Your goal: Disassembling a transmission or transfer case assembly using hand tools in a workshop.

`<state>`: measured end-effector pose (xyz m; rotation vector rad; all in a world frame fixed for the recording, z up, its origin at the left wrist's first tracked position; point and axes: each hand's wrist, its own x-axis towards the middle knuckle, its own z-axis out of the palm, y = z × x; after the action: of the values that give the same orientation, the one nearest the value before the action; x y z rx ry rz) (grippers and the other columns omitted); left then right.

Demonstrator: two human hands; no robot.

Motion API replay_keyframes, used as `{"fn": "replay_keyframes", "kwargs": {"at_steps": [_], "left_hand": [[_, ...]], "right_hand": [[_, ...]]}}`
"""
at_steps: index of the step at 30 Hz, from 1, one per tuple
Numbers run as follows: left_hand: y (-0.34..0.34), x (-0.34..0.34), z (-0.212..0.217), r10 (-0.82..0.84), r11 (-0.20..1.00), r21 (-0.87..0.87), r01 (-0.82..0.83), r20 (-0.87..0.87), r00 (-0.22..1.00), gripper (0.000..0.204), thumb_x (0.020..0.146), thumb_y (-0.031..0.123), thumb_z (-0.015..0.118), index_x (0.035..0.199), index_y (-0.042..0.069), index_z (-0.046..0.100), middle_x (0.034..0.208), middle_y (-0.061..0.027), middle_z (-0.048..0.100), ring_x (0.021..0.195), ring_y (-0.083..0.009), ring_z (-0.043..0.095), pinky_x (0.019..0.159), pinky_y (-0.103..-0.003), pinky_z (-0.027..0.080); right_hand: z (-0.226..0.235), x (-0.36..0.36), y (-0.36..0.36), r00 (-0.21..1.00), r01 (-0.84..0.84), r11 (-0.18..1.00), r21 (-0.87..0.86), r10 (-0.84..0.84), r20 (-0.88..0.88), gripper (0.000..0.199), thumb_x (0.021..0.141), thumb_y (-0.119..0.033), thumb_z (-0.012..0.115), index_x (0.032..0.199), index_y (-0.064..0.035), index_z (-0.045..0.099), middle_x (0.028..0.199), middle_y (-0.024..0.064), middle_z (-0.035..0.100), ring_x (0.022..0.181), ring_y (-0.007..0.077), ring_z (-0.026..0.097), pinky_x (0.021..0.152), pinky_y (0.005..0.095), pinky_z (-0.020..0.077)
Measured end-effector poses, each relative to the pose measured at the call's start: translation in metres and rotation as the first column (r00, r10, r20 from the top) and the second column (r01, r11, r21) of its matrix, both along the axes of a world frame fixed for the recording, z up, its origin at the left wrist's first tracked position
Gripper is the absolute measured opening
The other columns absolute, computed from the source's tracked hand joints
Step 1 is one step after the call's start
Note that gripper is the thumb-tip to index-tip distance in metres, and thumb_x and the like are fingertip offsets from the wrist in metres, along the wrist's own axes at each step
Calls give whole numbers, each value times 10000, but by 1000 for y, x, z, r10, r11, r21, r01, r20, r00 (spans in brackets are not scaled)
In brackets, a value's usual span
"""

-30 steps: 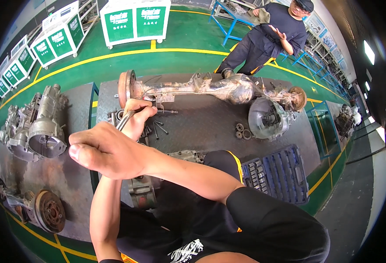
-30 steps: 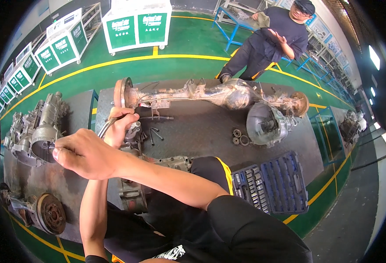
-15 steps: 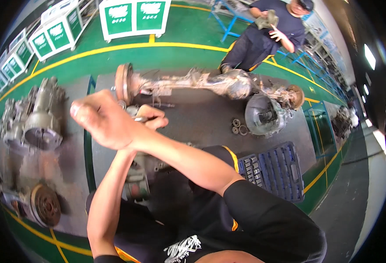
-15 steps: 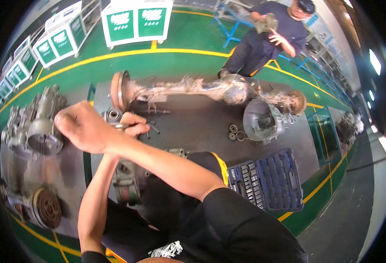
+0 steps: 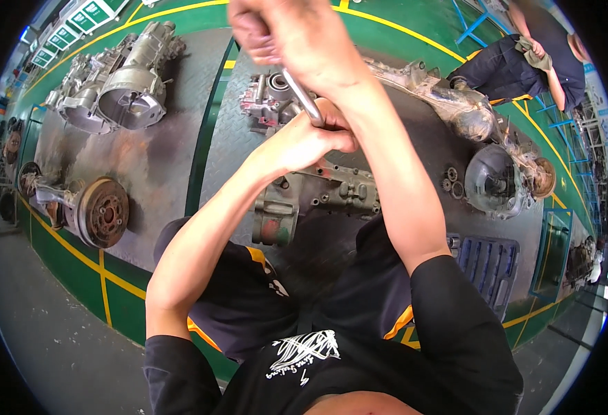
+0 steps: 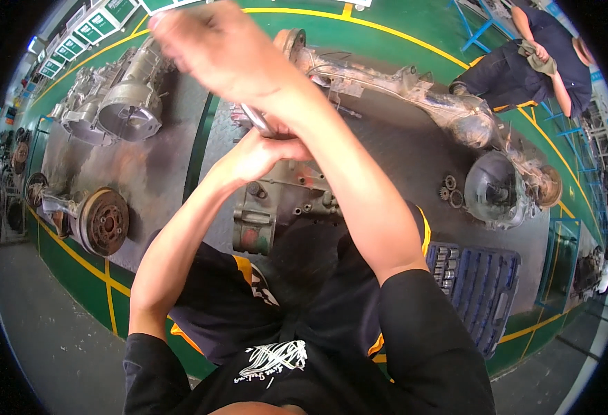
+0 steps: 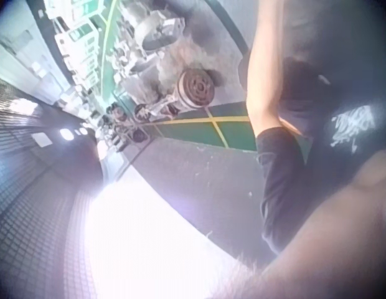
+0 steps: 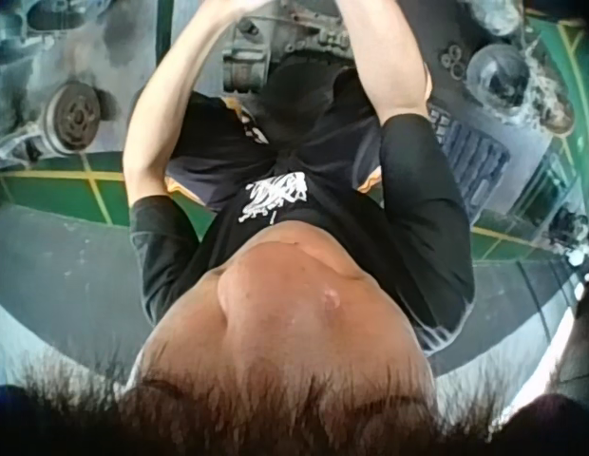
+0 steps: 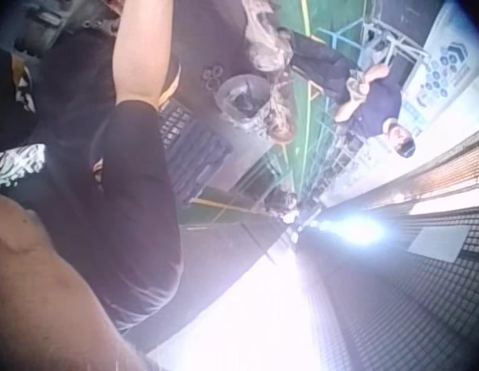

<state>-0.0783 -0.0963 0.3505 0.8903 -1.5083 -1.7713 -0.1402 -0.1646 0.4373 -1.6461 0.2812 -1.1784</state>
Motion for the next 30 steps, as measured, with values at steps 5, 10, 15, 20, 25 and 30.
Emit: {"fn": "replay_keyframes", "kwargs": {"at_steps": [5, 10, 15, 20, 25, 30], "left_hand": [[7, 18, 19, 55, 998, 24, -56, 33, 998, 161, 806, 44, 746, 917, -65, 702, 827, -65, 679, 673, -140, 630, 581, -321, 590], [5, 42, 32, 137, 988, -97, -122, 170, 976, 181, 831, 155, 774, 805, -11, 706, 672, 16, 581, 630, -75, 496, 579, -261, 359], [-10, 60, 32, 149, 987, -78, -143, 81, 986, 508, 913, 364, 765, 555, 133, 489, 527, 77, 370, 493, -43, 284, 483, -281, 188], [-21, 66, 31, 252, 959, -166, -231, 121, 960, 397, 843, 279, 818, 580, 81, 597, 518, 62, 425, 482, -39, 350, 474, -251, 235], [-39, 60, 25, 353, 904, -284, -319, 77, 933, 217, 795, 138, 783, 646, 28, 671, 528, 53, 481, 480, -31, 394, 471, -246, 266], [-48, 51, 21, 439, 860, -339, -381, 112, 892, 157, 795, 91, 747, 868, -47, 767, 639, 29, 604, 585, -35, 491, 533, -249, 373]], "right_hand": [[18, -27, 2, 988, -141, 943, 303, 116, 100, 506, 1061, -470, 454, 717, -98, 447, 598, -54, 383, 503, 45, 324, 467, 232, 276], [22, -41, 4, 997, -56, 970, 237, 42, 65, 489, 1057, -420, 425, 694, -92, 430, 568, -34, 376, 480, 55, 324, 450, 235, 259], [19, -51, 10, 998, -9, 978, 207, -6, 68, 429, 1039, -302, 396, 666, -89, 403, 559, -29, 357, 479, 61, 305, 450, 238, 233], [14, -61, 31, 969, 246, 962, 120, -248, 2, 418, 1073, -309, 385, 730, -72, 406, 656, -14, 399, 594, 69, 354, 553, 260, 292], [-2, -59, 37, 955, 237, 956, 175, -262, 141, 467, 1113, -367, 369, 760, -69, 442, 689, -23, 414, 629, 65, 360, 591, 248, 304], [-11, -62, 39, 925, 365, 927, 89, -371, 76, 484, 1113, -409, 365, 808, -53, 485, 709, -23, 432, 655, 79, 388, 609, 260, 334]]}}
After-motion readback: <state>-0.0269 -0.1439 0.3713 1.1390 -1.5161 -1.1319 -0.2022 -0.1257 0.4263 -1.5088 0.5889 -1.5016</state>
